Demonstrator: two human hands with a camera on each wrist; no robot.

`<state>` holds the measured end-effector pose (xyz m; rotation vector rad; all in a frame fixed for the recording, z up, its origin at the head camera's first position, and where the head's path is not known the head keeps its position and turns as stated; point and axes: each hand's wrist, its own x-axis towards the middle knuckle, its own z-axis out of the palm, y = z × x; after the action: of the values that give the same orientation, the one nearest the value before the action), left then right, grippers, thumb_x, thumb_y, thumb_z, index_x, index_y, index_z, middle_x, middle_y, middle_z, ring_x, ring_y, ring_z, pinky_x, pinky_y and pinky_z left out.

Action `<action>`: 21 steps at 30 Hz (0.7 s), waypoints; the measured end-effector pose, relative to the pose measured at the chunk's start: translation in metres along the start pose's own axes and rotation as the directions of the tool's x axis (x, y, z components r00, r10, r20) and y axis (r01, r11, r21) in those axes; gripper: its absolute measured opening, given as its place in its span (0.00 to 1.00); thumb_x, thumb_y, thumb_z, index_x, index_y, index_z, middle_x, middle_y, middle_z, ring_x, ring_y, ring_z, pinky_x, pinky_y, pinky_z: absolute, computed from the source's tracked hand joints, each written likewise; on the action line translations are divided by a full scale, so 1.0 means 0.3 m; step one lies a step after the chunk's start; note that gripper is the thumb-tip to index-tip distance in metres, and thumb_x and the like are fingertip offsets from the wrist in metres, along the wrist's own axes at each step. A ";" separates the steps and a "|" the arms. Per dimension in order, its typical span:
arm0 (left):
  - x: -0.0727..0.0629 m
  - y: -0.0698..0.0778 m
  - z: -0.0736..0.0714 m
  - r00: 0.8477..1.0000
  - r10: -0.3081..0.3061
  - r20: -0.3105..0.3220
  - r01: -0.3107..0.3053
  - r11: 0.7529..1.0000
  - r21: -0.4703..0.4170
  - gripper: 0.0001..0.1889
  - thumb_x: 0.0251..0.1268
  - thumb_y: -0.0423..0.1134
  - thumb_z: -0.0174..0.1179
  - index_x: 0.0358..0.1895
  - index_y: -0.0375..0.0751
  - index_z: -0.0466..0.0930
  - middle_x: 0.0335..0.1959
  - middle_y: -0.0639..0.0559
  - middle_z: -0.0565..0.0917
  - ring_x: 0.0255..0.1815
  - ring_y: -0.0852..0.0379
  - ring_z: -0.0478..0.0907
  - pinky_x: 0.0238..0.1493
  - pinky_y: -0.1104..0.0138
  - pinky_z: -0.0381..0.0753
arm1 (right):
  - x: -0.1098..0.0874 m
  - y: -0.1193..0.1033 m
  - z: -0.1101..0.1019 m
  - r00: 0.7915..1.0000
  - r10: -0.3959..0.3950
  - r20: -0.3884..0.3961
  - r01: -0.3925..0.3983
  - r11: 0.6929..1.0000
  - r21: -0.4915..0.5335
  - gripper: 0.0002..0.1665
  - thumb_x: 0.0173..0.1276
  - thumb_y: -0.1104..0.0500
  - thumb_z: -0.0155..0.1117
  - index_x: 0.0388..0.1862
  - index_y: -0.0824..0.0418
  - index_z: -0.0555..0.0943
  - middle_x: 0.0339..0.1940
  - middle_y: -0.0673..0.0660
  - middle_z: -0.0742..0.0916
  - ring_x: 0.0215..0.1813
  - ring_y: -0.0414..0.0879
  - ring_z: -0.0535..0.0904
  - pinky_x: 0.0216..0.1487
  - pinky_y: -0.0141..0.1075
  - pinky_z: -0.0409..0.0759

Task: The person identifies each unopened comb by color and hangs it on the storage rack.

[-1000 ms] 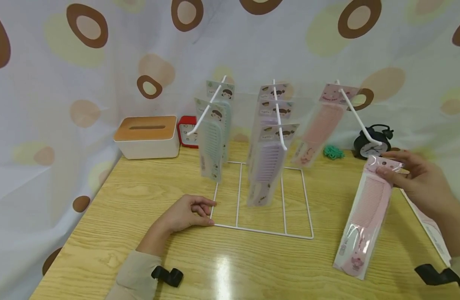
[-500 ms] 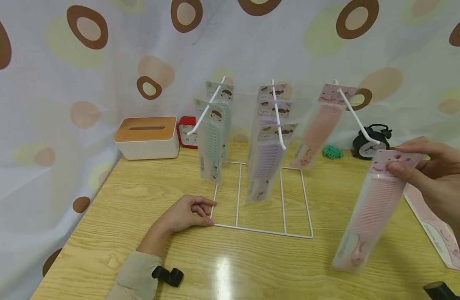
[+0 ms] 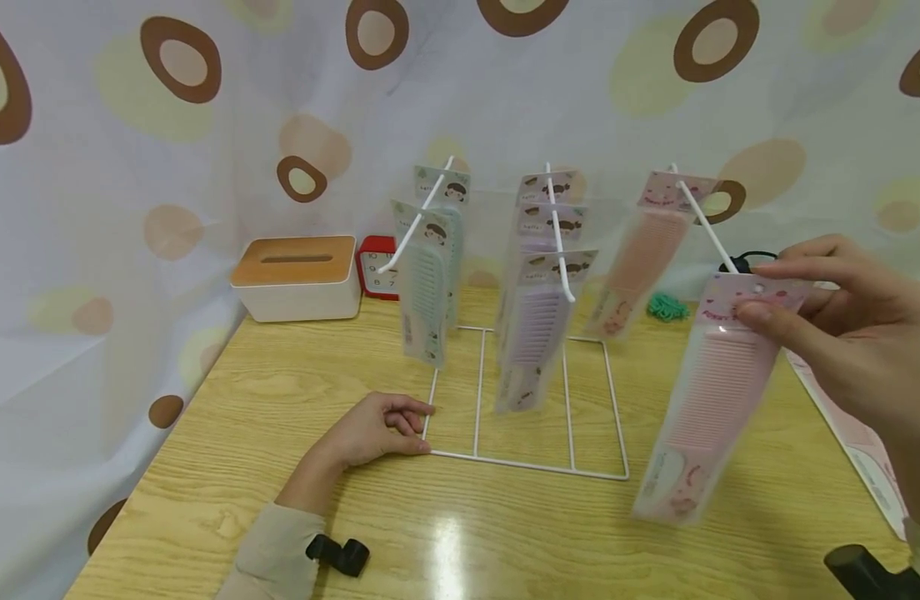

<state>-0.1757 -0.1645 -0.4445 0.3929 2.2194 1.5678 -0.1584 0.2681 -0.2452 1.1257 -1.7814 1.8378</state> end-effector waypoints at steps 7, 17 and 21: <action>0.002 -0.001 0.002 1.000 -0.003 -0.001 0.003 1.000 0.004 0.26 0.54 0.33 0.75 0.58 0.33 0.81 0.37 0.44 0.84 0.34 0.59 0.81 0.43 0.70 0.80 | 0.021 0.040 -0.013 1.000 0.003 0.001 -0.003 0.998 -0.065 0.18 0.59 0.81 0.65 0.48 0.89 0.76 0.44 0.63 0.82 0.26 0.43 0.79 0.25 0.27 0.71; 0.000 0.003 0.001 1.000 -0.005 -0.001 0.005 1.000 0.007 0.26 0.54 0.34 0.75 0.58 0.33 0.81 0.37 0.45 0.84 0.34 0.59 0.81 0.43 0.70 0.80 | 0.093 0.124 -0.050 0.998 0.018 0.059 -0.008 0.986 -0.166 0.16 0.60 0.82 0.63 0.49 0.85 0.77 0.33 0.54 0.85 0.22 0.37 0.73 0.21 0.28 0.60; -0.002 0.006 0.002 1.000 -0.005 0.000 0.005 1.000 0.005 0.26 0.54 0.33 0.75 0.58 0.33 0.81 0.37 0.44 0.84 0.33 0.60 0.81 0.43 0.71 0.80 | 0.117 0.163 -0.080 0.996 0.053 0.068 -0.032 0.959 -0.281 0.19 0.61 0.84 0.58 0.53 0.80 0.79 0.37 0.51 0.86 0.25 0.35 0.76 0.21 0.28 0.59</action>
<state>-0.1748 -0.1637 -0.4430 0.3890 2.2226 1.5604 -0.2226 0.2738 -0.2502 1.0646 -2.0450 1.5199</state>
